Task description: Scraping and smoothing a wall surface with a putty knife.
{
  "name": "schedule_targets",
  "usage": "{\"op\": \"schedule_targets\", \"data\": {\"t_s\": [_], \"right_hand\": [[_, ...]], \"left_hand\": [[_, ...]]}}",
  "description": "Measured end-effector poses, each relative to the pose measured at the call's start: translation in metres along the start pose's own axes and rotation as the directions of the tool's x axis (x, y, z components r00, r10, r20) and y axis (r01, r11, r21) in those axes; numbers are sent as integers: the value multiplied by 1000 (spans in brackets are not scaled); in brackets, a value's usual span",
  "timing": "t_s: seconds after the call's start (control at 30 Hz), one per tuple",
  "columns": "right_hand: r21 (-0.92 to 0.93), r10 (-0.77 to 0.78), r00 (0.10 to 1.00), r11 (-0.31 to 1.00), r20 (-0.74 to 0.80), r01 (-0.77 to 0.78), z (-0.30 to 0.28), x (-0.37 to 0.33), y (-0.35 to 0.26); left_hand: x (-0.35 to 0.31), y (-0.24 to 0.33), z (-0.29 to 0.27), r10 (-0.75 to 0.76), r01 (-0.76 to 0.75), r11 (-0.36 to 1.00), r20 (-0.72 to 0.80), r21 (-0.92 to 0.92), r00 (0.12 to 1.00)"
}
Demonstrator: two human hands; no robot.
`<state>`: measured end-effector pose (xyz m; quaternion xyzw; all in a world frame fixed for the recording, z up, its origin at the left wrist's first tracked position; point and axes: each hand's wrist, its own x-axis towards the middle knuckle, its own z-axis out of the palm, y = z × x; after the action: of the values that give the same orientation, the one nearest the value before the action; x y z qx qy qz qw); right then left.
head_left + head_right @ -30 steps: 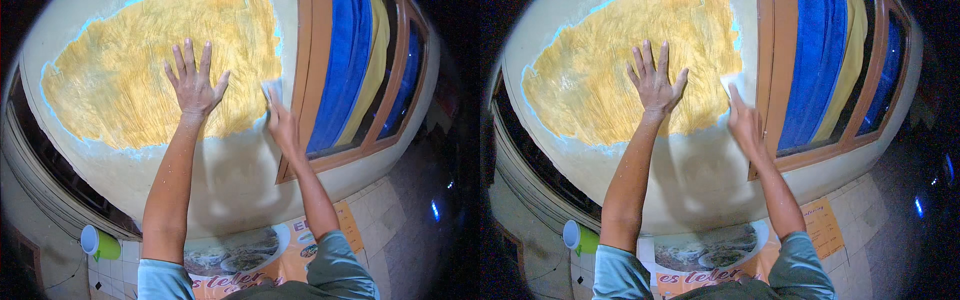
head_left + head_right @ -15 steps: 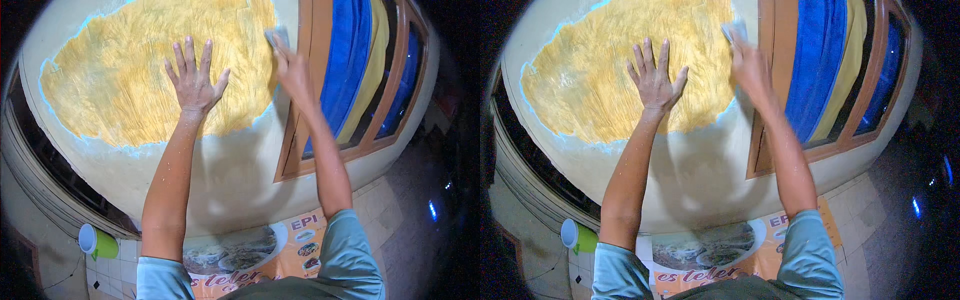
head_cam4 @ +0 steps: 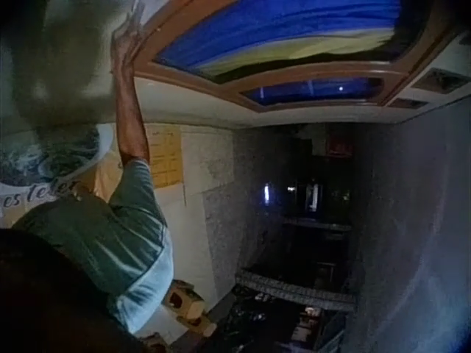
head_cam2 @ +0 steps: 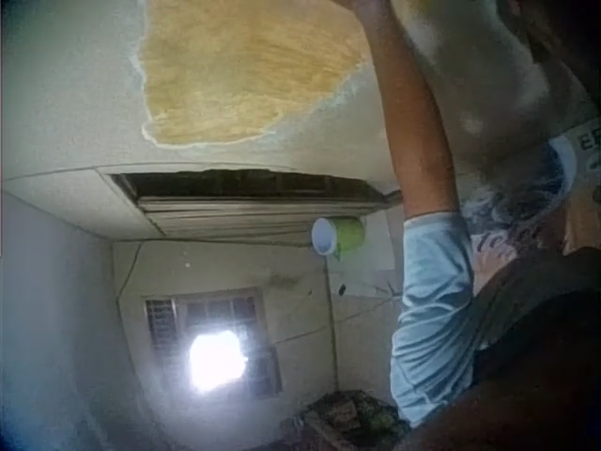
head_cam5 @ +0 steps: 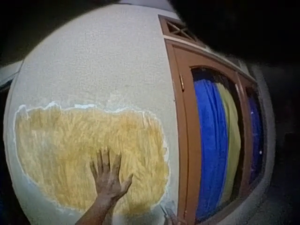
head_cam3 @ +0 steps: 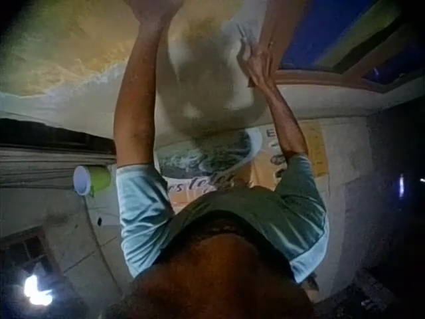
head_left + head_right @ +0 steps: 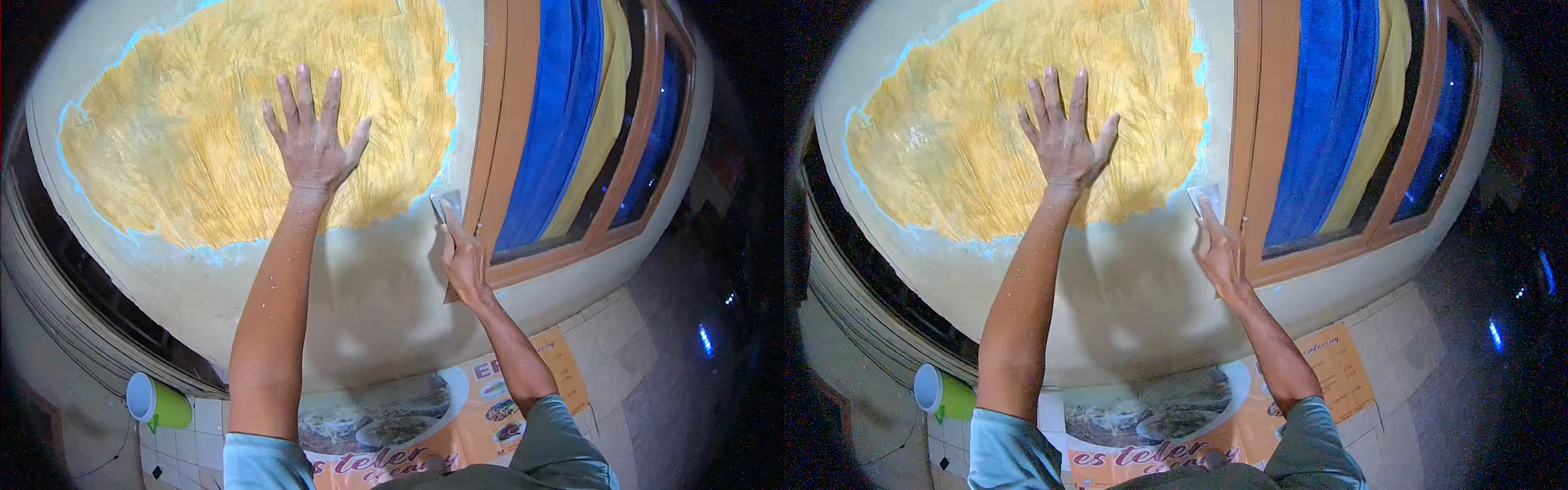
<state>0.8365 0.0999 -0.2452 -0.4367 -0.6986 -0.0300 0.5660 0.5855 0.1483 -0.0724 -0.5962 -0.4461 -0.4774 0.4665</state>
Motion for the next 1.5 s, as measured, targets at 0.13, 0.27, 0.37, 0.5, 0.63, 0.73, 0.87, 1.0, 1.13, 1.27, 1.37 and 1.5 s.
{"op": "schedule_targets", "data": {"t_s": [0.13,0.27,0.37,0.5,0.63,0.73,0.87,1.0,1.13,1.27,1.37,1.5], "right_hand": [[-80,-41,999,996,-33,38,25,-25,35],[-24,-132,973,991,-189,130,0,77,-18],[-96,-130,971,989,-201,113,-55,200,-77],[-231,-236,948,955,-214,186,-75,255,-79],[-132,-150,976,983,-159,129,-27,155,-38],[-133,9,1000,991,-12,-11,-5,42,1],[-49,-136,974,990,-179,129,2,56,16],[-118,-260,928,965,-267,236,-38,215,-66],[-184,-309,906,947,-290,264,-75,308,-114],[-44,-108,967,994,-230,101,-31,213,-93],[-121,-141,987,984,-81,131,44,65,-3],[-66,-79,993,994,88,85,66,-74,37]], "left_hand": [[0,6,1,-10,10,1000,5,10,1000],[-2,2,2,11,-11,999,-22,34,1000],[1,4,-3,7,-7,999,3,35,1000],[1,10,2,-14,14,1000,12,22,1000],[-3,-5,2,-1,1,999,14,47,1000],[3,0,-7,-3,2,999,22,53,1000],[-1,9,1,-6,6,1000,13,15,1000],[-2,6,-3,-1,2,999,-2,47,1000],[1,12,2,-9,9,999,3,32,1000],[1,2,-3,-5,4,998,16,66,1000],[2,2,-2,26,-25,999,-8,47,1000],[0,8,-3,33,-34,998,19,43,999]]}}
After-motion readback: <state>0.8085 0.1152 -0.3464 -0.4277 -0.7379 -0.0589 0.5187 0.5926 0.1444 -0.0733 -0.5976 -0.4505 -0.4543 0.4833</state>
